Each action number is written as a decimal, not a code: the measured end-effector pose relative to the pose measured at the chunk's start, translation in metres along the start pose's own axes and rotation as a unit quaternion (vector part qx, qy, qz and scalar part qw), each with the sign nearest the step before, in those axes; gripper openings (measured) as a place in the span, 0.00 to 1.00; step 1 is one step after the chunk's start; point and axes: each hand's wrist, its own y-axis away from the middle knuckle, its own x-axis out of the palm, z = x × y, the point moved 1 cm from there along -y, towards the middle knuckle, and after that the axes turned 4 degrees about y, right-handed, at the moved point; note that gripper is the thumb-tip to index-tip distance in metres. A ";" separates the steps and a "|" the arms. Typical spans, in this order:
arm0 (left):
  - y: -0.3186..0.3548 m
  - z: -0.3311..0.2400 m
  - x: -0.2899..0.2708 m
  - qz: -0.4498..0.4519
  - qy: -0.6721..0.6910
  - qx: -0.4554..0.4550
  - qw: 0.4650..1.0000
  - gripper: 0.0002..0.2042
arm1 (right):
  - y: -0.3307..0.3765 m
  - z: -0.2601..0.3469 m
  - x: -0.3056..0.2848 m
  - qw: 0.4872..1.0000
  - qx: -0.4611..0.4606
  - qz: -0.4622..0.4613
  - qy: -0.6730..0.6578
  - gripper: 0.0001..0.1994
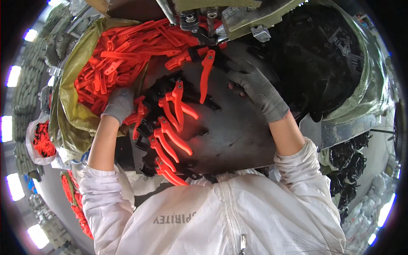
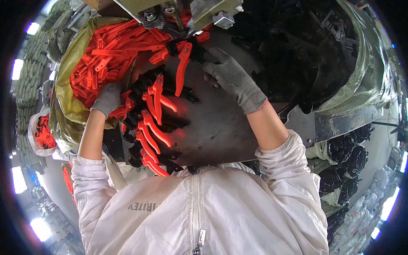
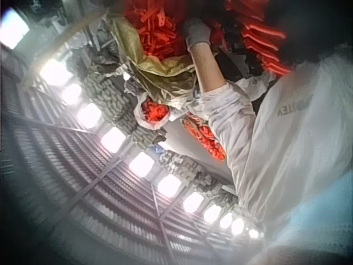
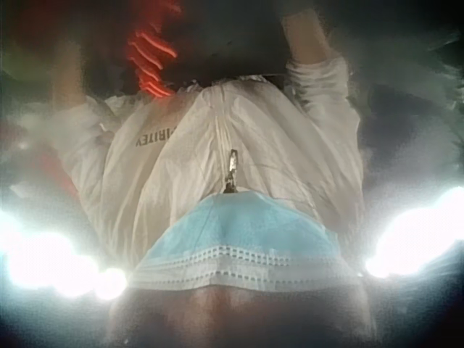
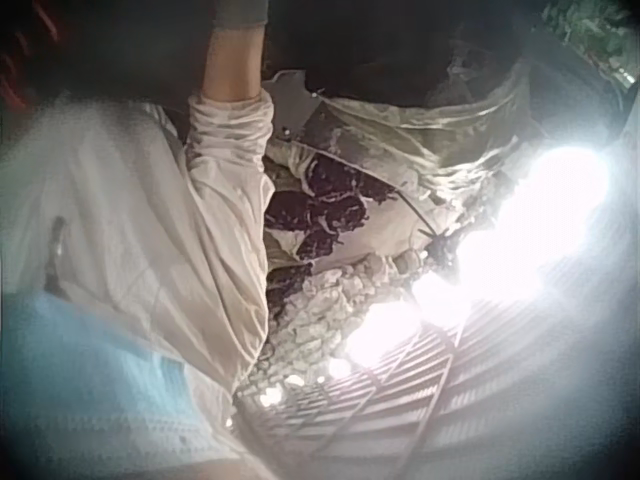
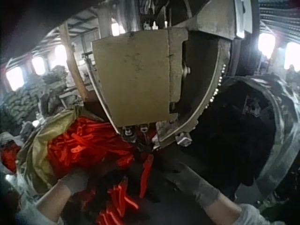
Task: The person assembles red plastic handle grips onto black metal clamp components by hand, using a tabletop assembly jig to aid the process.
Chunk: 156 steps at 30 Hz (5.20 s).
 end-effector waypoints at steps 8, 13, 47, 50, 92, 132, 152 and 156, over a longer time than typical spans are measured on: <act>0.027 -0.038 -0.099 -0.163 0.212 -0.093 0.959 0.14 | 0.002 -0.008 -0.011 0.998 0.053 0.033 -0.028 0.32; 0.067 -0.131 -0.161 -0.143 0.606 0.106 0.775 0.12 | 0.008 -0.013 0.002 0.997 0.011 0.005 -0.078 0.30; -0.044 -0.210 -0.119 0.046 0.797 0.025 0.602 0.20 | -0.009 0.024 -0.058 0.977 -0.157 -0.055 0.134 0.26; -0.042 -0.213 -0.123 0.040 0.797 0.006 0.602 0.19 | -0.016 0.020 -0.041 0.997 -0.061 -0.038 -0.006 0.23; 0.099 0.023 0.008 -0.038 0.055 0.037 0.997 0.22 | -0.011 0.020 -0.006 0.996 -0.032 0.027 0.075 0.08; 0.012 -0.225 -0.168 0.041 0.717 0.120 0.686 0.18 | -0.001 -0.011 0.012 0.998 -0.048 -0.018 -0.021 0.14; -0.029 -0.199 -0.086 0.017 0.829 -0.050 0.556 0.19 | 0.065 0.037 -0.213 0.503 -0.281 -0.451 0.682 0.16; -0.036 -0.206 -0.101 0.076 0.829 -0.009 0.553 0.19 | 0.030 0.049 -0.154 0.636 -0.162 -0.440 0.613 0.21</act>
